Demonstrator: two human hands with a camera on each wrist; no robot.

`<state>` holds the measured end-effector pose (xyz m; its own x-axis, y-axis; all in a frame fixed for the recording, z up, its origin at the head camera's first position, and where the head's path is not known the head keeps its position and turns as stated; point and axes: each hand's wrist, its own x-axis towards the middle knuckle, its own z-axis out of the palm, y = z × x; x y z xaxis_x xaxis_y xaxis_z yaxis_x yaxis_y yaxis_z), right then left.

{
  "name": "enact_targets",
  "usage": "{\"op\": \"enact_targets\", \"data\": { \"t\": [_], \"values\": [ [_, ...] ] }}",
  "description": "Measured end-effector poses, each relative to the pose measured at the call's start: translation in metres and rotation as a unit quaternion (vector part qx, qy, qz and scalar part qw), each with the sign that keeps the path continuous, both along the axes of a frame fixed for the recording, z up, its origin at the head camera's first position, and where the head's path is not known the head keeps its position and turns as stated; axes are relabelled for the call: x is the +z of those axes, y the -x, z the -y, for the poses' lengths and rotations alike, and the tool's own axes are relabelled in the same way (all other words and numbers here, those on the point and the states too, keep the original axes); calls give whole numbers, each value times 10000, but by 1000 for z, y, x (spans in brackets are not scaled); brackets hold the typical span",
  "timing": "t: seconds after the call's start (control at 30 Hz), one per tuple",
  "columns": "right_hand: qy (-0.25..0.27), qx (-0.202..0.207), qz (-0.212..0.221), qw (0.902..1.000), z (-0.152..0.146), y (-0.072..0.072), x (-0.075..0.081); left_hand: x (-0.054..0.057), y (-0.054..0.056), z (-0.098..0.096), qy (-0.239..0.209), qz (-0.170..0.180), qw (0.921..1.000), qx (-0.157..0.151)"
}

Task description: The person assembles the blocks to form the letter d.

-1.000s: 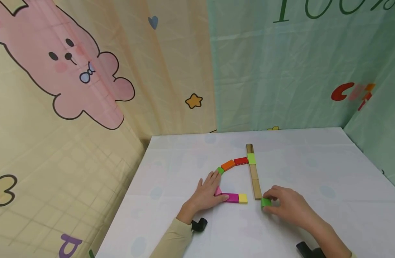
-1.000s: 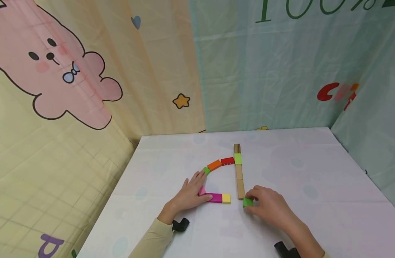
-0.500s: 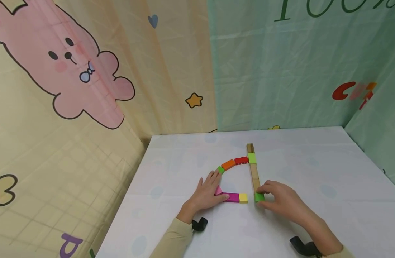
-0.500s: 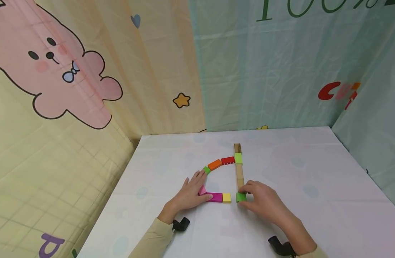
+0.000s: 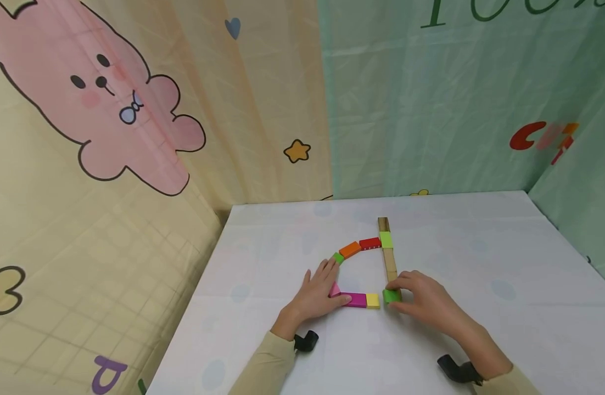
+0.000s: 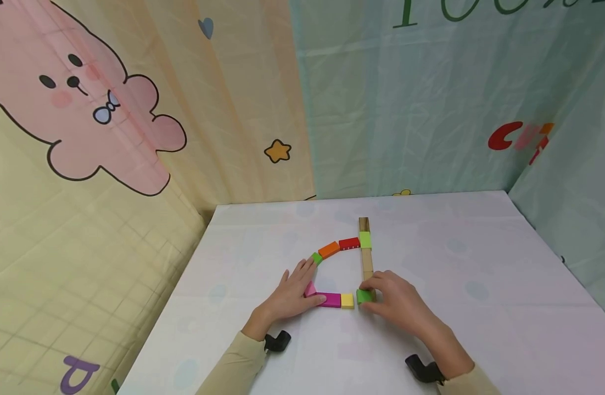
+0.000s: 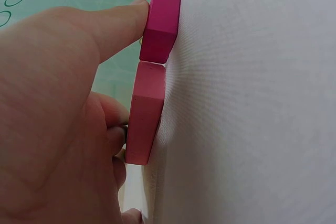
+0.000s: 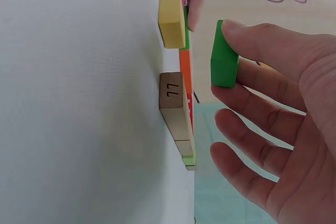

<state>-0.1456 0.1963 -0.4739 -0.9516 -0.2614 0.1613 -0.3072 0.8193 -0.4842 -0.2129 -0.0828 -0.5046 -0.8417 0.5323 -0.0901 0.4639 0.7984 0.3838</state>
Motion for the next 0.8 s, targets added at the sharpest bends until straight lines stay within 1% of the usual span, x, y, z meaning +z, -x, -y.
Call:
{"op": "enact_targets", "data": {
  "t": [0.17,0.5,0.8],
  "values": [
    [-22,50,-65,10000,2,4,-7,0,0,0,23,13,10000,10],
    [-178,33,36,9998,5,11,-14,-3,3,-1,19,-36,10000,-19],
    [-281,49,-101,9995,4,11,-16,-2,2,0,-18,-39,10000,-47]
  ]
}}
